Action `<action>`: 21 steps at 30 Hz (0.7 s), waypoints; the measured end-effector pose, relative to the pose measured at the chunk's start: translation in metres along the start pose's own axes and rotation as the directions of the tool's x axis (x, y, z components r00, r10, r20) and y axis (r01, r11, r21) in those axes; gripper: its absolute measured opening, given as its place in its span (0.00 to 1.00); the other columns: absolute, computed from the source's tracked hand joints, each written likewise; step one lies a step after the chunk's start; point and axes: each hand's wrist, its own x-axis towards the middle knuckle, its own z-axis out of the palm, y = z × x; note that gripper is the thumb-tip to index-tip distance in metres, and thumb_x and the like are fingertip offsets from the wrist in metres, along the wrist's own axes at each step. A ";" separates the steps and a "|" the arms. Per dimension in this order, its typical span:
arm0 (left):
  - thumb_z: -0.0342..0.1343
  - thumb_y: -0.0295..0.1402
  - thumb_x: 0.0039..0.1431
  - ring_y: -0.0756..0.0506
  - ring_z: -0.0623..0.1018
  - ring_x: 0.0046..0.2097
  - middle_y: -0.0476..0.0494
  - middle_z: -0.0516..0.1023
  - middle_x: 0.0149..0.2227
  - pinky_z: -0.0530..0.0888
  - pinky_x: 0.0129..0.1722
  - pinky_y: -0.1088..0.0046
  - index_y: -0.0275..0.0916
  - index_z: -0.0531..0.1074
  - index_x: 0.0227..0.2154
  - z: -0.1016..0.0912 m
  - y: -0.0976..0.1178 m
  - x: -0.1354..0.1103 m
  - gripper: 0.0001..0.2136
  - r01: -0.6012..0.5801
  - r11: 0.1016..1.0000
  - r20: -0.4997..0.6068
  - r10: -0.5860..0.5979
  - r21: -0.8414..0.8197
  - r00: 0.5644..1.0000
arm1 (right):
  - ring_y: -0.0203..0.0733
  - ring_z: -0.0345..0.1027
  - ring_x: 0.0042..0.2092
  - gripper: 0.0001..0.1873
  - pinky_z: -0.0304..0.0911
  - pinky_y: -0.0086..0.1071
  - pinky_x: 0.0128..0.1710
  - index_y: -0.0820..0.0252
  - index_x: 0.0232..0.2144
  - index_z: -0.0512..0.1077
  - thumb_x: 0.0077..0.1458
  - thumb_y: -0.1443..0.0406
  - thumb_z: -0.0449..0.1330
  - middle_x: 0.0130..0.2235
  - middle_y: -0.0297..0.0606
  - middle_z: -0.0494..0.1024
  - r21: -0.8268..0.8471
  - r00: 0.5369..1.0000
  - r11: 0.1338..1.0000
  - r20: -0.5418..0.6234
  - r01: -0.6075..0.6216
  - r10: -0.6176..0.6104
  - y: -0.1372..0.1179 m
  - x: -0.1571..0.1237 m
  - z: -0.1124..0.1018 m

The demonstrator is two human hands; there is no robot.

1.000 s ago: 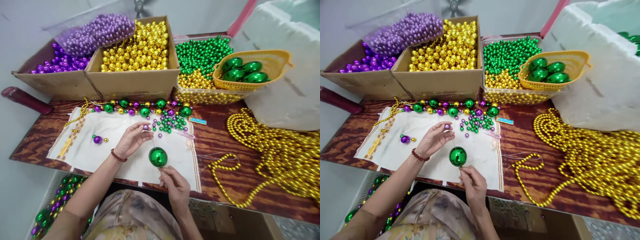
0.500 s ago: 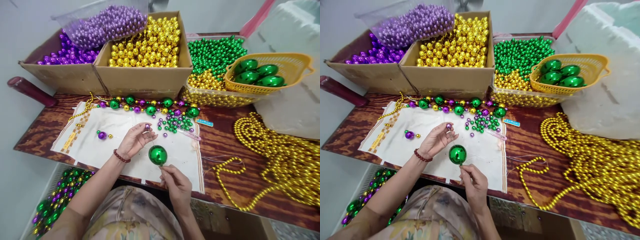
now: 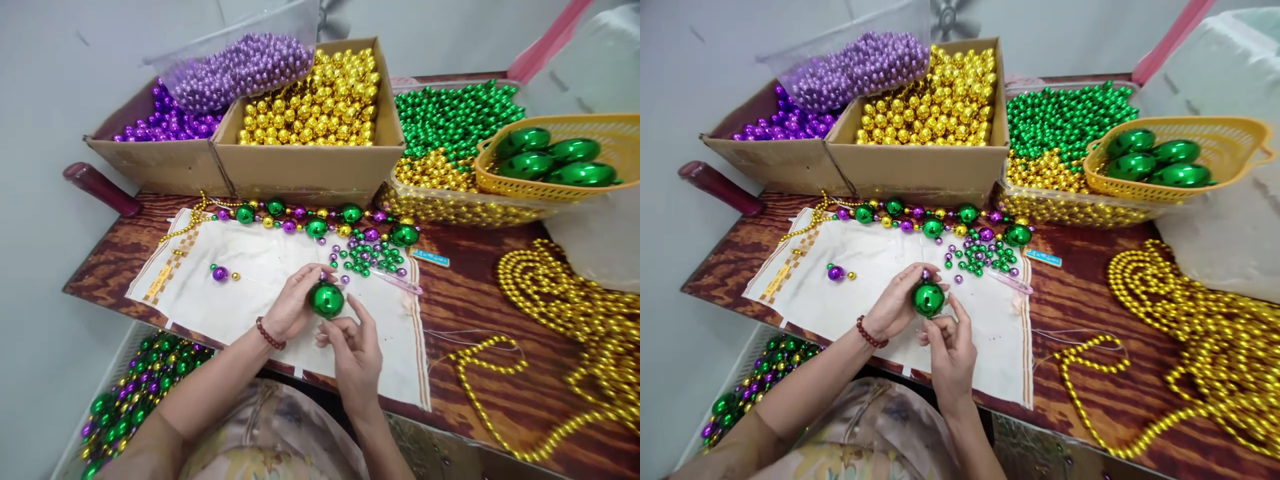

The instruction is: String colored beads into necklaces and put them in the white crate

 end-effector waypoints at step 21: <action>0.53 0.35 0.60 0.51 0.70 0.29 0.48 0.74 0.26 0.65 0.30 0.76 0.37 0.76 0.27 0.037 0.038 0.006 0.11 -0.385 0.489 0.568 -0.308 0.783 0.763 | 0.37 0.71 0.22 0.14 0.63 0.29 0.18 0.60 0.30 0.74 0.49 0.56 0.70 0.29 0.39 0.80 0.190 0.990 0.977 -0.118 0.097 -0.076 -0.064 0.055 -0.047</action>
